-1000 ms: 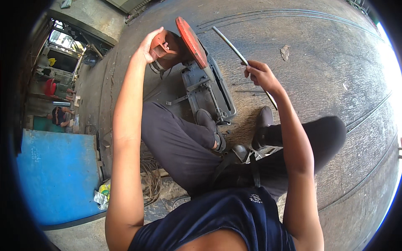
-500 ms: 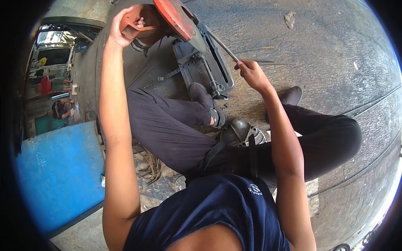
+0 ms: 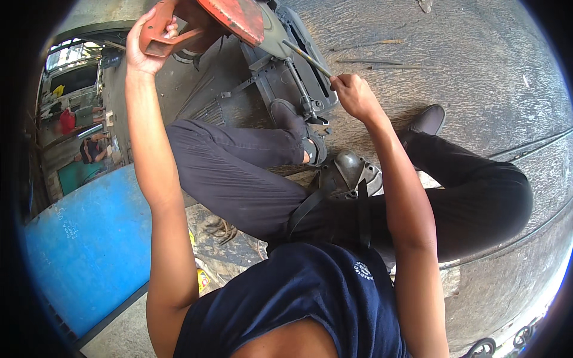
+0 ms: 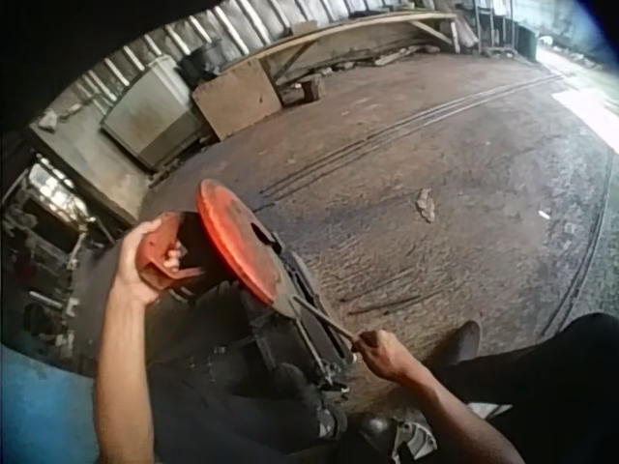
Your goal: Cutting thin metal rods to size using a power chop saw.
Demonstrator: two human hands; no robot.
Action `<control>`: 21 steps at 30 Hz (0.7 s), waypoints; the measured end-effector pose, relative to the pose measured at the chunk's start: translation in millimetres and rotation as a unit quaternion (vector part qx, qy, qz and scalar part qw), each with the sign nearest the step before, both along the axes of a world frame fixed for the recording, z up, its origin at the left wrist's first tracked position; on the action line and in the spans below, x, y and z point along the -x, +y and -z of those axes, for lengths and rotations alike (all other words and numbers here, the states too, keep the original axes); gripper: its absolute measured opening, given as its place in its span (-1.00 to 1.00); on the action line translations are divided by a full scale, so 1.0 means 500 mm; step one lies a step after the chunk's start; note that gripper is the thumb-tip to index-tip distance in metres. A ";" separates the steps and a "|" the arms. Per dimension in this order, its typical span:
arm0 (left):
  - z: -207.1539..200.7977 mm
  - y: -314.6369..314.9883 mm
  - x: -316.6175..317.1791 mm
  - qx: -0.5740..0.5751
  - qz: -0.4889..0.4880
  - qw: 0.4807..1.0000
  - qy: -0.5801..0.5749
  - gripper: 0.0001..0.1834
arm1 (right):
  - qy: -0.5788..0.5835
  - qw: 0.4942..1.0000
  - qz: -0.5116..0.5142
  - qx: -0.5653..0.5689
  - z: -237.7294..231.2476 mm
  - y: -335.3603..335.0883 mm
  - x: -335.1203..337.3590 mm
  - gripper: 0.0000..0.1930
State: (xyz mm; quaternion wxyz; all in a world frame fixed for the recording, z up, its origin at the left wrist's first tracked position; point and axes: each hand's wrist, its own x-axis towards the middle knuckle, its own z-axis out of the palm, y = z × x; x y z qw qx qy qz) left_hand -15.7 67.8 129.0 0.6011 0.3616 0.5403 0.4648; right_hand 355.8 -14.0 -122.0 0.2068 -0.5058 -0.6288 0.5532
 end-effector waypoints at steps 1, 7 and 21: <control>0.001 -0.006 -0.012 -0.035 0.013 0.999 -0.008 -0.45 | -0.003 1.000 0.007 0.006 -0.002 -0.001 0.004 -0.56; -0.012 -0.026 -0.086 -0.033 -0.098 0.994 0.039 -0.54 | -0.024 0.999 0.037 -0.026 -0.016 -0.006 0.024 -0.60; -0.016 -0.026 -0.088 -0.018 -0.080 0.996 0.025 -0.54 | -0.063 0.975 0.046 -0.208 -0.025 -0.026 0.031 -0.79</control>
